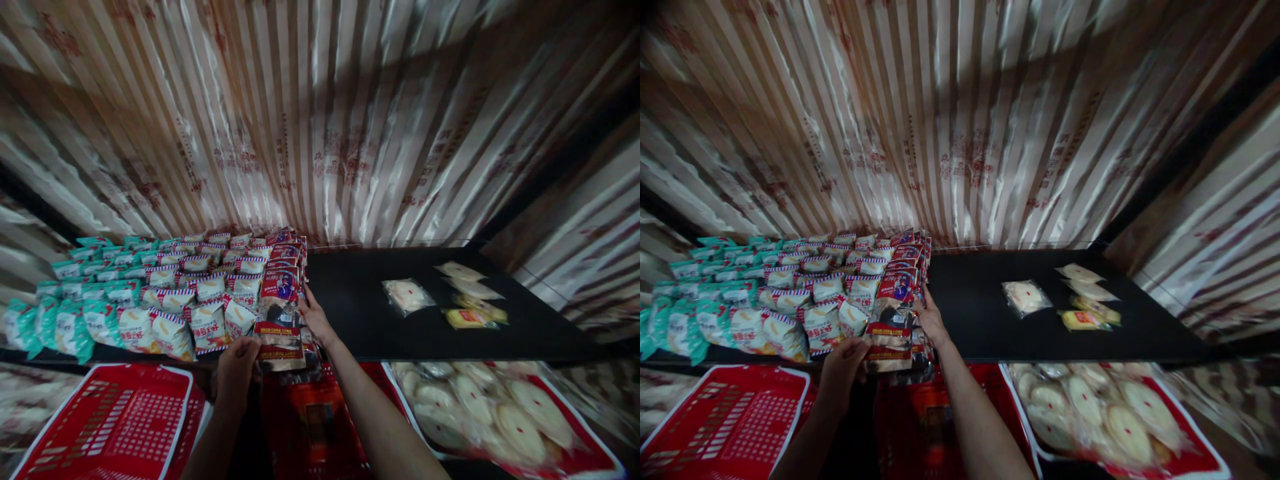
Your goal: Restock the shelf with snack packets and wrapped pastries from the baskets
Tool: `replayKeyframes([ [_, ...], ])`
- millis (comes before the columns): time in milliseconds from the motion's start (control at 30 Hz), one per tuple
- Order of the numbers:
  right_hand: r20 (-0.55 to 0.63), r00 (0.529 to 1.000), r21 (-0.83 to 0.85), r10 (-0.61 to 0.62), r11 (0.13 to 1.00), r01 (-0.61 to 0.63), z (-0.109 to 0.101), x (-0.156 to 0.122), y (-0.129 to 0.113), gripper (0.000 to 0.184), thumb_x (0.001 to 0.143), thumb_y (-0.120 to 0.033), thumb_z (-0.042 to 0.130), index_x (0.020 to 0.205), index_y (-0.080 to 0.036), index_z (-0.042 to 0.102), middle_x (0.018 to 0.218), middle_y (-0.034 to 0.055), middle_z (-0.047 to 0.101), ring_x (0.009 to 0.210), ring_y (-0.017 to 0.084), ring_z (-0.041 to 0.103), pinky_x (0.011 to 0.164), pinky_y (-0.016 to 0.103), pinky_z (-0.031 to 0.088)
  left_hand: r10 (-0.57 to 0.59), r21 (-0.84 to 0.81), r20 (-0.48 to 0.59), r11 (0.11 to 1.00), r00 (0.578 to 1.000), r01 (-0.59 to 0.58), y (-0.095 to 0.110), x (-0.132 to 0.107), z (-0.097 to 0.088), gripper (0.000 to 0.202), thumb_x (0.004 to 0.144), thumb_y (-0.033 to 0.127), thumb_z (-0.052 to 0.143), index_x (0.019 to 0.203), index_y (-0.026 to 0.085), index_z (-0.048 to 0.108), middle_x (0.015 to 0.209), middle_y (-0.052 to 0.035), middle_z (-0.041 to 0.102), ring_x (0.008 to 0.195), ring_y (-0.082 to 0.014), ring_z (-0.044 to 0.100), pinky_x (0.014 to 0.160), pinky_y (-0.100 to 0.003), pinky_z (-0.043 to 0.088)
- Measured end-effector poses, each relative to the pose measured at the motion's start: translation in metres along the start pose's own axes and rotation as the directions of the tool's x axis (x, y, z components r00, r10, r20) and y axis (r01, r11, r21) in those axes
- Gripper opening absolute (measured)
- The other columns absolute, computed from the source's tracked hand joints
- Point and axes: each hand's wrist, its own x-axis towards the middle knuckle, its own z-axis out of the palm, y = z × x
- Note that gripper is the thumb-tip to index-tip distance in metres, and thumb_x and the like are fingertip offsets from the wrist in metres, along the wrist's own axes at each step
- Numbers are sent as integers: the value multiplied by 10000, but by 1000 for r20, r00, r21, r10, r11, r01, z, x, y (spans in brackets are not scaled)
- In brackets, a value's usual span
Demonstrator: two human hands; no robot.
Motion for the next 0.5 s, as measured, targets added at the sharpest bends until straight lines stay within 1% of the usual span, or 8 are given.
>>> replayKeyframes([
  [67, 14, 1000, 55, 18, 998, -19, 2, 0, -1, 817, 696, -441, 689, 1409, -321, 309, 1091, -41, 682, 947, 190, 659, 878, 352, 523, -14, -5, 44, 1000, 999, 14, 4, -4, 4, 349, 550, 507, 662, 588, 179, 549, 348, 83, 430, 288, -65, 335, 317, -187, 207],
  [100, 15, 999, 70, 28, 997, -29, 2, -1, -1, 834, 684, -430, 703, 1410, -325, 306, 1095, -41, 681, 951, 194, 658, 877, 357, 524, -27, -27, 74, 999, 997, 29, 5, -6, 7, 362, 544, 514, 668, 575, 177, 539, 347, 82, 427, 285, -60, 330, 317, -186, 201],
  [133, 11, 999, 79, 37, 996, -38, 3, -1, -1, 847, 673, -420, 713, 1410, -329, 304, 1106, -40, 677, 958, 199, 657, 877, 361, 524, -43, -56, 104, 997, 994, 49, 6, -8, 9, 375, 534, 519, 678, 569, 174, 536, 356, 77, 436, 292, -60, 345, 323, -185, 217],
  [200, -3, 999, 84, 44, 995, -43, 2, 0, -1, 848, 663, -416, 719, 1404, -341, 313, 1138, -39, 664, 974, 206, 652, 878, 368, 523, -69, -104, 131, 991, 989, 83, 6, -12, 14, 400, 516, 533, 691, 577, 167, 541, 383, 63, 467, 311, -68, 384, 336, -190, 259],
  [267, 8, 999, 78, 32, 996, -33, 0, 1, 0, 851, 650, -419, 724, 1398, -346, 325, 1164, -40, 651, 993, 211, 646, 893, 374, 514, -82, -103, 114, 990, 990, 93, 3, -14, 20, 413, 512, 543, 689, 600, 164, 553, 420, 49, 507, 330, -87, 428, 344, -203, 301],
  [333, 34, 999, 60, 18, 998, -20, -4, 2, 0, 886, 623, -421, 741, 1400, -334, 325, 1178, -35, 645, 1017, 219, 635, 919, 386, 496, -74, -53, 98, 995, 992, 80, 0, -13, 24, 396, 545, 541, 666, 625, 168, 562, 444, 48, 523, 342, -101, 452, 349, -213, 325],
  [400, 41, 999, 21, 9, 1000, -10, -7, 3, -1, 894, 613, -428, 750, 1398, -319, 336, 1206, -24, 630, 1065, 227, 611, 956, 391, 469, -48, 16, 102, 999, 994, 46, -3, -10, 26, 364, 587, 531, 635, 618, 176, 557, 439, 57, 505, 346, -100, 448, 350, -210, 319],
  [500, -13, 1000, -23, 7, 1000, -7, -9, 4, -3, 746, 679, -509, 681, 1351, -309, 426, 1271, -21, 585, 1165, 226, 545, 1001, 371, 432, 21, 88, 96, 996, 995, -29, -6, -6, 27, 346, 605, 516, 611, 562, 183, 530, 438, 56, 485, 375, -90, 439, 368, -198, 314],
])
